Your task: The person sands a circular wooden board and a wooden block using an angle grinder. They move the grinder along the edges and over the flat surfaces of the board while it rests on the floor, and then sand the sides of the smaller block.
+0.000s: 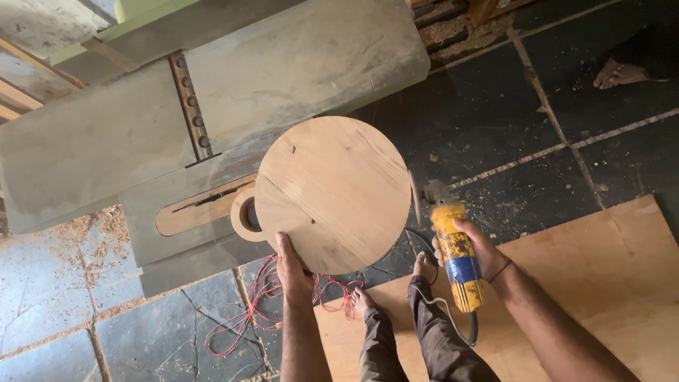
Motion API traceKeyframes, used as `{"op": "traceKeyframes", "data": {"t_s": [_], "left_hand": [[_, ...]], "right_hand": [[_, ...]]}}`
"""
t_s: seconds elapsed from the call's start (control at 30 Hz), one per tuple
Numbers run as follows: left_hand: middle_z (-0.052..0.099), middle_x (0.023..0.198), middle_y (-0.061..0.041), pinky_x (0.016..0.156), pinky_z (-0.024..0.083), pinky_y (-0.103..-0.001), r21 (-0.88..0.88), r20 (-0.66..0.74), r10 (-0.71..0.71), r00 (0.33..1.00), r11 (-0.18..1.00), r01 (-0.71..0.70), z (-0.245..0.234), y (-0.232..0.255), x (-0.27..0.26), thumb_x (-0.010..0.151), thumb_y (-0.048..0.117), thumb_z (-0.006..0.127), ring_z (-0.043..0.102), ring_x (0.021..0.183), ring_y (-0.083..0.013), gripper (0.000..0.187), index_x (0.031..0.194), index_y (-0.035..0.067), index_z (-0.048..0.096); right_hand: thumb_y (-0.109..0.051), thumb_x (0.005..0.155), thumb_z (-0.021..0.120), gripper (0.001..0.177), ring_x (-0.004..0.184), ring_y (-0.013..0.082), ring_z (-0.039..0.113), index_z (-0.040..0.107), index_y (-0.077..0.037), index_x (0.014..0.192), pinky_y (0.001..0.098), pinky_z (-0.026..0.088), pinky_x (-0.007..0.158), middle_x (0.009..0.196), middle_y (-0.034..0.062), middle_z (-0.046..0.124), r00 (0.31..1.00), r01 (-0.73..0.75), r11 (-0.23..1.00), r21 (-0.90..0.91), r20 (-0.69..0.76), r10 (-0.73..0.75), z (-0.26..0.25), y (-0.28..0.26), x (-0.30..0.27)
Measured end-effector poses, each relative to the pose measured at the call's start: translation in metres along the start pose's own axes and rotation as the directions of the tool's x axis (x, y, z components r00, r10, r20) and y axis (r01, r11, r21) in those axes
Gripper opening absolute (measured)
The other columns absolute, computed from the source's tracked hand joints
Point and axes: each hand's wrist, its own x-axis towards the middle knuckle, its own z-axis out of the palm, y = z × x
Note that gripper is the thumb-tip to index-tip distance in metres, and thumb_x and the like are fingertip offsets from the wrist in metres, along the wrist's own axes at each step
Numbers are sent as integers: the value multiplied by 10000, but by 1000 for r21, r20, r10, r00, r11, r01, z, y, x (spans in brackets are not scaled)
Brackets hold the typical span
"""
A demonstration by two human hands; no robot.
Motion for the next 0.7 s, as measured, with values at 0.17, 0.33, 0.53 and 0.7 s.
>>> {"op": "traceKeyframes", "data": {"t_s": [0.17,0.33,0.53,0.7], "left_hand": [[686,1168,-173,764,619,-442,3,59,142,988,990,-142,0,-11,-5,957,575,582,707,999,-290,701,1319,-24,561],[656,1101,-159,658,556,-375,77,-79,168,983,984,-162,-5,-37,3,980,589,565,646,887,-258,704,1320,-27,589],[683,1169,-76,649,530,-329,-47,-3,120,993,992,-120,-5,-40,-7,948,613,567,668,909,-191,693,1376,68,570],[669,1197,-49,753,617,-393,54,-84,-67,994,996,72,-7,-4,-7,887,656,533,702,974,-211,714,1363,123,542]], "right_hand": [[-505,878,667,604,741,238,730,566,-25,1231,400,638,652,924,152,692,999,38,999,10,31,-39,-3,26,-11],[-518,871,658,600,744,242,739,566,-26,1203,407,644,653,927,138,704,999,11,997,80,40,-15,2,57,-27],[-518,843,634,609,739,224,736,571,-38,1212,393,638,654,928,122,710,999,-26,987,158,-28,31,6,55,-36],[-522,867,648,621,704,223,718,573,-27,1235,378,626,620,905,130,706,997,9,997,-75,-69,-15,-2,7,-17]]}}
